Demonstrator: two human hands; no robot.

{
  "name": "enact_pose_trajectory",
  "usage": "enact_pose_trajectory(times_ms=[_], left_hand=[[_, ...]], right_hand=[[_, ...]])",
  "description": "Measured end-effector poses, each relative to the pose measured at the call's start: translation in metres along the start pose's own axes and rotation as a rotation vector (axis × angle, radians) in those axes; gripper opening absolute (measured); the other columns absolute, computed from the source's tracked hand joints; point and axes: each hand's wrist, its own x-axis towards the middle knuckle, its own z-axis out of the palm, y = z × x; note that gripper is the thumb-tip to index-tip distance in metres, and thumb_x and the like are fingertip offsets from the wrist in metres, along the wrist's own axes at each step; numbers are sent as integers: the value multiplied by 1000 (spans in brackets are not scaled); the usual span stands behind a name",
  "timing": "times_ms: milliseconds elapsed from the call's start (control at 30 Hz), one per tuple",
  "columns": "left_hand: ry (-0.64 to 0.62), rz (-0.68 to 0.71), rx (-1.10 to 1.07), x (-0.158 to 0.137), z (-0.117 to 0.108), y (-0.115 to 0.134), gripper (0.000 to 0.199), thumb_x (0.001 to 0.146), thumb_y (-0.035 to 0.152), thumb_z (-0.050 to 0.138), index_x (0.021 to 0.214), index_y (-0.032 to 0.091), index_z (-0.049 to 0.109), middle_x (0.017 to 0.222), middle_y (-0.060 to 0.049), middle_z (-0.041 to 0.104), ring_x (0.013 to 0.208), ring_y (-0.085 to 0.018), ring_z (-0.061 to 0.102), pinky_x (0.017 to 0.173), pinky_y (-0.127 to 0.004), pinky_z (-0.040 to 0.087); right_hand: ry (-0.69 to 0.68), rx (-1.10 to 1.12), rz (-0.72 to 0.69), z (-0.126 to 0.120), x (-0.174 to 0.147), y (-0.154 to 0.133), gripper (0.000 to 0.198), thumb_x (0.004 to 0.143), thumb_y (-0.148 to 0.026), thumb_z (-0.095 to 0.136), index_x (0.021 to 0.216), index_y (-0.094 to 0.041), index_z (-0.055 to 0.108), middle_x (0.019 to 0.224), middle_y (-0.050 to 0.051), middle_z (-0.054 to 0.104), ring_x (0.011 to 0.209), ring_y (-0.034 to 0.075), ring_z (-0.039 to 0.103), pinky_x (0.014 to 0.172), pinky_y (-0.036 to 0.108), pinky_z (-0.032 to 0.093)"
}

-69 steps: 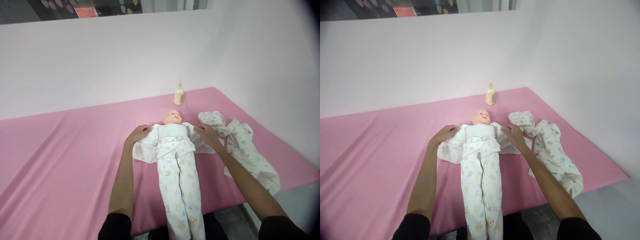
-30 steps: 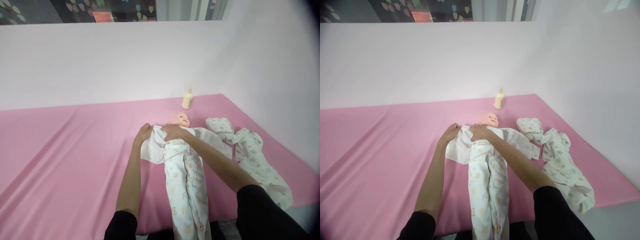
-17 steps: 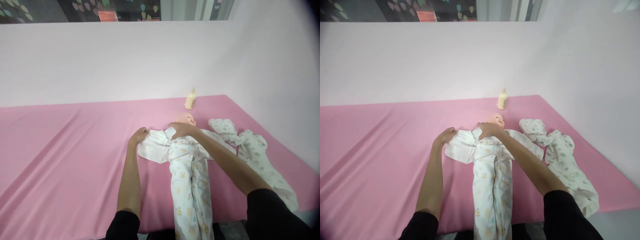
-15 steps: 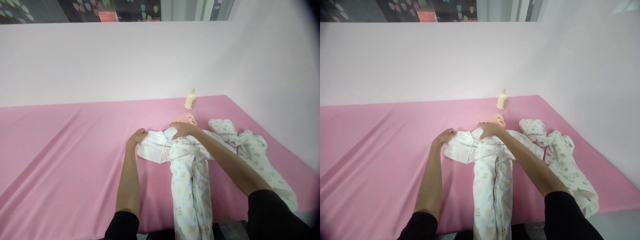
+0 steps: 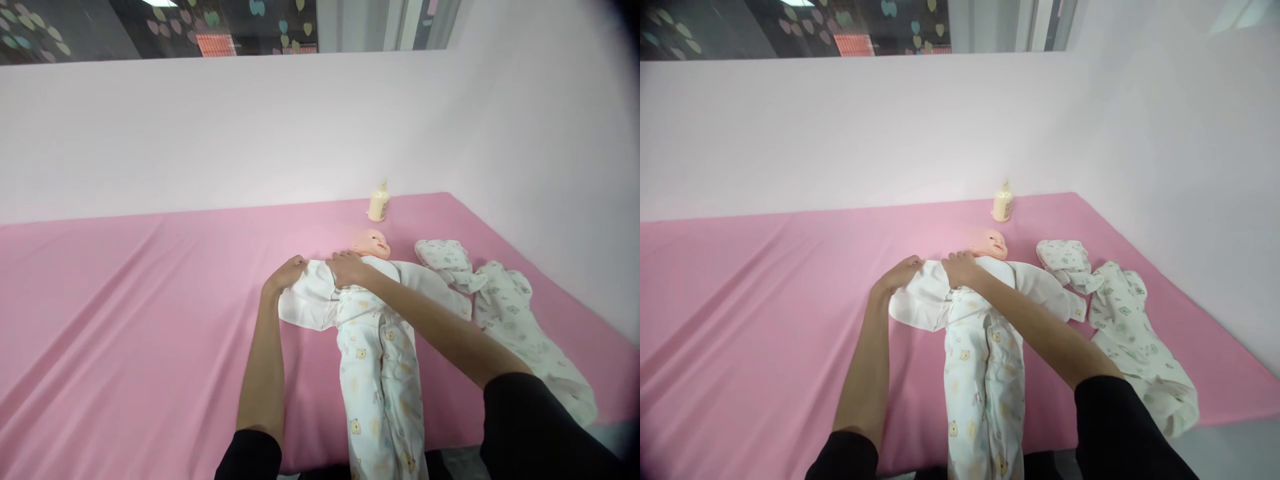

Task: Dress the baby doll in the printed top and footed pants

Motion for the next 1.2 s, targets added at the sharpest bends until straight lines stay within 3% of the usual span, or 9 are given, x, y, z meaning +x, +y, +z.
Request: enact_pose_trajectory(times_ms=[133, 300, 400, 533, 667, 867, 1000, 1200], left_hand=[[-20, 86, 42, 3, 9, 5, 34, 81, 48, 61, 96, 18, 59, 86, -1, 63, 76, -15, 55, 62, -22, 39], [-36, 217, 99, 8, 20, 5, 36, 83, 51, 55, 71, 17, 56, 68, 1, 54, 65, -13, 47, 55, -24, 32], [-2, 176, 86, 11, 20, -2, 34, 83, 46, 55, 65, 18, 48, 61, 3, 44, 58, -11, 40, 53, -24, 27], [45, 109, 114, 14, 10, -21, 32, 81, 41, 58, 62, 18, 46, 59, 3, 43, 57, -11, 39, 53, -24, 27], [10, 15, 99, 13, 1, -33, 29, 80, 42, 61, 67, 18, 53, 59, 2, 48, 55, -11, 42, 51, -24, 29], [-14, -35, 28, 8, 10, -27, 30, 86, 45, 55, 73, 18, 51, 62, 2, 48, 56, -11, 43, 52, -24, 31], [-5, -13, -16, 6, 13, -20, 29, 87, 43, 54, 72, 19, 47, 63, 3, 46, 56, -10, 40, 53, -24, 30], [-8, 7, -78, 4, 8, -16, 28, 87, 44, 56, 76, 18, 49, 64, 4, 45, 54, -9, 38, 50, -23, 28]], right_hand=[[37, -5, -42, 7, 5, -5, 50, 77, -27, 66, 124, -11, 59, 125, 19, 62, 116, 35, 58, 95, 44, 45], [52, 24, -46, 2, 0, 4, 49, 71, -28, 71, 116, -12, 62, 121, 16, 65, 111, 33, 61, 90, 40, 47], [81, 50, -51, 0, -4, 10, 40, 74, -25, 67, 112, -14, 63, 117, 15, 66, 108, 32, 62, 87, 38, 46], [120, 75, -26, 0, -10, 18, 31, 80, -26, 63, 108, -14, 62, 116, 15, 66, 105, 31, 61, 82, 37, 46], [138, 98, -35, -3, -16, 28, 36, 83, -42, 66, 107, -15, 60, 115, 15, 65, 104, 30, 60, 85, 37, 44], [154, 26, 14, -4, -20, 29, 33, 87, -37, 62, 110, -14, 59, 116, 16, 64, 104, 32, 59, 85, 40, 44], [182, -43, -61, -3, -15, 16, 34, 86, -33, 60, 113, -12, 60, 117, 18, 64, 107, 34, 58, 90, 44, 43], [151, 40, -170, 1, 4, -1, 39, 82, -34, 61, 115, -12, 60, 116, 15, 67, 107, 31, 62, 90, 41, 43]])
